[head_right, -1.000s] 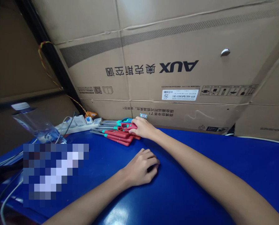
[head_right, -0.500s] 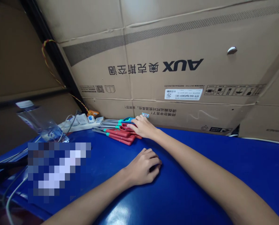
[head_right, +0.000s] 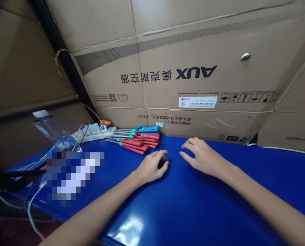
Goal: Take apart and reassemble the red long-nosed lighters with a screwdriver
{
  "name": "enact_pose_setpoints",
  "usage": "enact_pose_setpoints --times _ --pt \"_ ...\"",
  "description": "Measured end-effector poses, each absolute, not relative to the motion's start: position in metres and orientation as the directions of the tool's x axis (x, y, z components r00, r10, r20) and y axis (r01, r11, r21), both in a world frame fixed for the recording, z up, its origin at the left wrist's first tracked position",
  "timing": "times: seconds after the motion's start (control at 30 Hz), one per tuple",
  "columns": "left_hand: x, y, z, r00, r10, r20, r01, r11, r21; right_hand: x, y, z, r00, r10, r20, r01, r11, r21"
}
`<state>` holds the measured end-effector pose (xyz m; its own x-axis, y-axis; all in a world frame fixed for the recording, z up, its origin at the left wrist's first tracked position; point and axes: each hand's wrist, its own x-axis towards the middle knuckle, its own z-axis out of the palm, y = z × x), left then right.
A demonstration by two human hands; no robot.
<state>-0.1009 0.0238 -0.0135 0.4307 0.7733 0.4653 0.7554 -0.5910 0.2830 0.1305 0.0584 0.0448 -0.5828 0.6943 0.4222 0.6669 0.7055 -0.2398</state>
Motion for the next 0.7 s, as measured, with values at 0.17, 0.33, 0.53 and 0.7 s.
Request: enact_pose_setpoints --times 0.17,0.33,0.53,0.7 --pt "-0.103 0.028 -0.017 0.387 0.781 0.490 0.754 -0.574 0.319 0.207 0.039 0.020 -0.405 0.914 -0.003 0.850 0.376 -0.368" --pt "-0.107 0.031 -0.016 0.368 0.759 0.537 0.751 -0.583 0.310 0.226 0.035 0.002 -0.391 0.913 0.113 0.790 0.396 -0.468" --pt "-0.107 0.032 -0.014 0.381 0.745 0.548 0.735 -0.603 0.310 0.216 0.025 0.004 -0.384 0.902 0.196 0.761 0.429 -0.486" --pt "-0.106 0.032 -0.015 0.386 0.739 0.551 0.723 -0.614 0.317 0.207 0.016 0.019 -0.116 0.907 0.406 0.624 0.384 -0.680"
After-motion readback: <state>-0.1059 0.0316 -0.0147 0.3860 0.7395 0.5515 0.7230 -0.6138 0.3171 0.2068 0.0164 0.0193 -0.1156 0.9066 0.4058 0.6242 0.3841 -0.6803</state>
